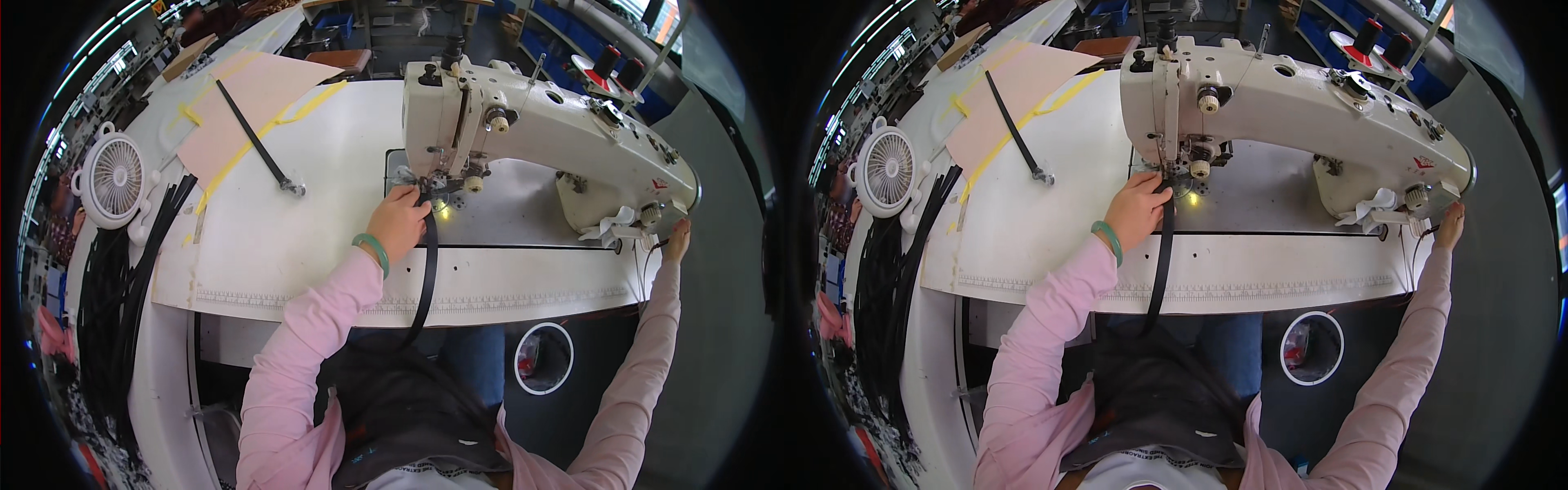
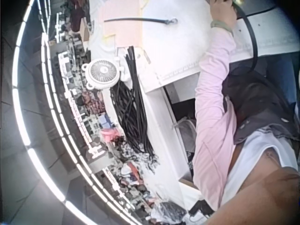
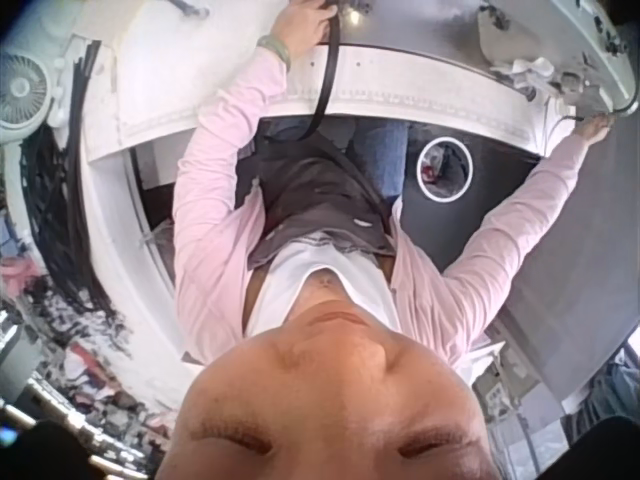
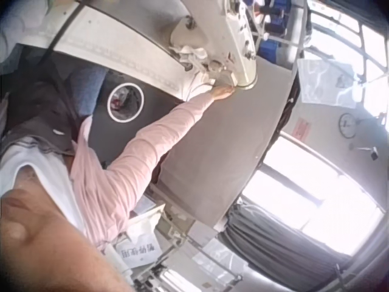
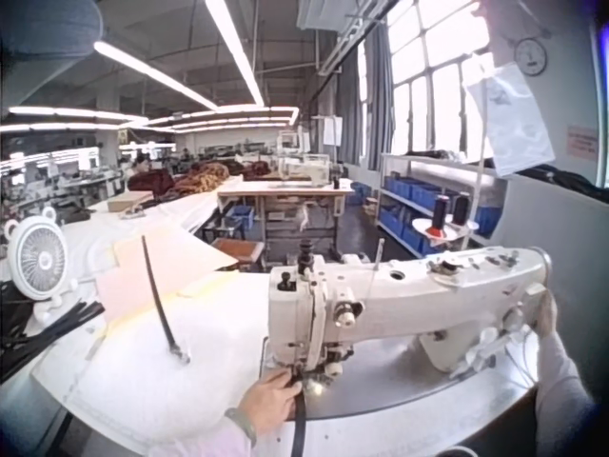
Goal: The person operates an industrial sewing machine to stitch long black fabric strips. They feed the strips through the machine, guide them with both hands, and cut the thread after each pass. The person repeats this process for multiple strips throughout the clip.
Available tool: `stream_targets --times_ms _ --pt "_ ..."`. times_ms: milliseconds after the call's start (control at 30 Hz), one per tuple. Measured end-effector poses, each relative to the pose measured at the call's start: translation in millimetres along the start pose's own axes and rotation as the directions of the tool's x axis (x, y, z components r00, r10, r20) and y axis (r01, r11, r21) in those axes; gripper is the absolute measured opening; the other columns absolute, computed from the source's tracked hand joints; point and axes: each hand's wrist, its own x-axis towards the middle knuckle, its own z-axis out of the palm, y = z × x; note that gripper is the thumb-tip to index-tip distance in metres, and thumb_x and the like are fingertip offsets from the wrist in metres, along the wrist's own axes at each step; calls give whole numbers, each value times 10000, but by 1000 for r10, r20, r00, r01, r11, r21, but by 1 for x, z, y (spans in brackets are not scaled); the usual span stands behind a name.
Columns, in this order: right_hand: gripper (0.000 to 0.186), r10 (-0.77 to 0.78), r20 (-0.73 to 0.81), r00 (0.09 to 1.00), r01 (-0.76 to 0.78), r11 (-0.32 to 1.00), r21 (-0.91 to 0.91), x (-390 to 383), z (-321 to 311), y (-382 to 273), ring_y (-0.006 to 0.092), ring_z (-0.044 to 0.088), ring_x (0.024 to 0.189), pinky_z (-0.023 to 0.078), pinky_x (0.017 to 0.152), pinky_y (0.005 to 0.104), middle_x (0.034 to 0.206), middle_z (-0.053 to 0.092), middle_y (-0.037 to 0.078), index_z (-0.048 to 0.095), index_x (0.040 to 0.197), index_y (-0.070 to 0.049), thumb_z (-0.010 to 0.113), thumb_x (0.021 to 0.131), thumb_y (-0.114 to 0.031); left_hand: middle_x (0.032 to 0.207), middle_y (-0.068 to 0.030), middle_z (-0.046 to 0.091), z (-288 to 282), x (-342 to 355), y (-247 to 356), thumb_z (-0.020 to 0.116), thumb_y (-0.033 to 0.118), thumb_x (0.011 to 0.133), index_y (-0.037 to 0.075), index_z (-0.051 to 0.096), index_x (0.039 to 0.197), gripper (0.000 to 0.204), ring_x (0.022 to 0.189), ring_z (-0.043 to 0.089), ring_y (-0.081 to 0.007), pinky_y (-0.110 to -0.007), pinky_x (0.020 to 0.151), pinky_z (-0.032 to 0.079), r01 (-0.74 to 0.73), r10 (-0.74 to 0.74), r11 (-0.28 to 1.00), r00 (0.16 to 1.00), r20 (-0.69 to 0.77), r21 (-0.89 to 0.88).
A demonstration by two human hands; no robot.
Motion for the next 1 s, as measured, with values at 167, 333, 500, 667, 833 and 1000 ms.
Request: stream_targets --times_ms 167,333,500,667,833,1000 --pt "452 97 -62 993 -83 978 191 -42 71 -36 138 508 960 392 814 265 1048 532 47 485 1142 -72 393 921 -456 1077 -167 566 -7 -11 -7 627 94 693 34 627 983 296 1072 480 -285 -325 912 417 45 -47 995 998 28 93" --pt "462 60 1 998 -57 968 -245 1 52 -41 190 568 931 429 786 286 996 604 97 515 1134 -40 385 930 -433 1068 -163 568 1 -7 -7 617 55 672 36 627 974 303 1061 485 -287 -332 896 432 24 -24 999 1000 5 41" --pt "453 -73 266 961 226 761 -607 94 30 -74 201 579 894 438 775 299 956 623 119 560 1084 -15 412 922 -412 1055 -157 572 0 -9 -4 608 27 648 36 634 938 291 1045 491 -288 -328 882 442 -13 14 1000 1000 -18 23" --pt "429 54 61 997 -39 974 -221 35 75 -27 198 561 909 423 800 305 979 607 98 545 1090 -19 429 917 -395 1044 -156 576 -8 -17 -5 614 32 651 31 639 918 269 1036 494 -285 -329 882 440 19 -19 998 1000 2 56" --pt "432 -30 260 965 109 949 -295 16 -38 22 173 504 922 390 836 288 997 532 61 482 1101 -12 399 929 -399 1044 -163 576 3 4 2 626 47 657 30 639 918 262 1046 493 -282 -327 893 433 -62 55 994 996 -76 -93" --pt "505 8 -33 999 -7 1000 21 -26 100 -69 209 480 1105 357 936 289 1178 535 105 446 1229 32 392 928 -369 1069 -170 572 -12 -20 -5 634 54 657 36 637 931 275 1071 487 -288 -329 899 431 54 -57 997 997 43 62"
